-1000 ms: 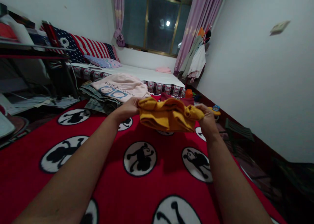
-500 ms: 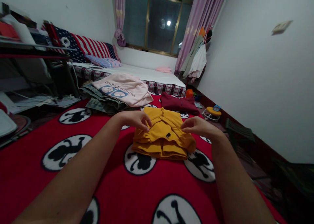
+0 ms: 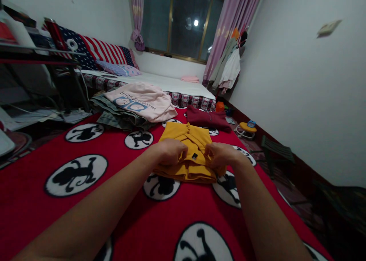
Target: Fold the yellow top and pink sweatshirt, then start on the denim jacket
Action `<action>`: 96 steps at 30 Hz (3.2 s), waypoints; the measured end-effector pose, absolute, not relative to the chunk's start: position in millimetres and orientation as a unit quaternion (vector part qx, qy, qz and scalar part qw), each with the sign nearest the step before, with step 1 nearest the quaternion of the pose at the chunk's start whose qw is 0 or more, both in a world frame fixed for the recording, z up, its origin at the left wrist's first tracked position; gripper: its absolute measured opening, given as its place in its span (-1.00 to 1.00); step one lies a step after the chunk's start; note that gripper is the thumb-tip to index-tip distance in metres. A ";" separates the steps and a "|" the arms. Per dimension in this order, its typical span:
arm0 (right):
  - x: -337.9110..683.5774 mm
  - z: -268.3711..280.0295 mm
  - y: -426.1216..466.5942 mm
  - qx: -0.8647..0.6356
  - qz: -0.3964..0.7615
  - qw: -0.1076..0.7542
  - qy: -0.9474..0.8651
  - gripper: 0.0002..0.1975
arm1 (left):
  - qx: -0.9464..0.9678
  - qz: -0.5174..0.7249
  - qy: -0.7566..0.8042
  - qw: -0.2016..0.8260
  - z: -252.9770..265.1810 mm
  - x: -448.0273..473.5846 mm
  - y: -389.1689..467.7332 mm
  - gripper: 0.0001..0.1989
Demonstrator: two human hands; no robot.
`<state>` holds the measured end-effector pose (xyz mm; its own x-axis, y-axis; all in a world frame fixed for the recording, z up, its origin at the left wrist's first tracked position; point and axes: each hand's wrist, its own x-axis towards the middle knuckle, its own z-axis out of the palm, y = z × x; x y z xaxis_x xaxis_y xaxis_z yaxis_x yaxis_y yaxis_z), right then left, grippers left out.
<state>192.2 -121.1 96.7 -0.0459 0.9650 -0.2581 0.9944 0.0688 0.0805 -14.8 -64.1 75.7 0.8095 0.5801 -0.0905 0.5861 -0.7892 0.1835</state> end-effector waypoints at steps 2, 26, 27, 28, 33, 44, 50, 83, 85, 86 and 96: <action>191.4 94.6 -120.5 0.684 -0.045 0.118 0.719 -0.60 | 0.947 -0.020 0.300 0.113 74.4 -15.5 -62.4 -0.62; 224.1 108.6 -121.8 0.694 -0.082 -0.113 0.706 -0.61 | 0.940 0.207 0.269 0.017 33.3 30.2 -80.1 -0.72; 224.0 109.4 -121.9 0.692 -0.086 -0.126 0.705 -0.60 | 0.927 0.240 0.283 0.048 34.9 28.5 -77.3 -0.72; 223.9 110.7 -122.4 0.689 -0.091 -0.146 0.704 -0.59 | 0.910 0.277 0.296 0.086 37.4 26.5 -74.3 -0.72; 216.6 120.9 -133.1 0.617 -0.172 -0.230 0.733 -0.41 | 0.814 0.415 0.323 0.247 54.7 13.5 -57.7 -0.74; 183.1 106.0 -134.6 0.593 -0.113 -0.087 0.792 0.08 | 0.755 0.471 0.378 0.257 59.0 5.2 -47.4 -0.73; 150.3 100.8 -139.1 0.625 -0.053 -0.071 0.776 0.27 | 0.692 0.481 0.430 0.325 56.7 6.5 -46.4 -0.79; 205.3 44.2 -73.0 0.660 0.021 -0.386 0.644 -0.54 | 0.804 0.181 0.564 0.056 23.2 -14.3 -36.6 -0.07; 198.8 41.8 -58.8 0.640 0.040 -0.403 0.653 -0.53 | 0.810 0.172 0.558 0.052 22.4 -11.6 -40.0 -0.07; 195.8 42.5 -49.4 0.635 0.040 -0.402 0.658 -0.53 | 0.813 0.167 0.556 0.053 22.5 -11.5 -40.4 -0.05; 203.1 72.4 41.6 0.628 -0.305 -0.128 0.704 -0.40 | 0.812 0.232 0.524 0.110 12.8 -18.2 -28.8 -0.03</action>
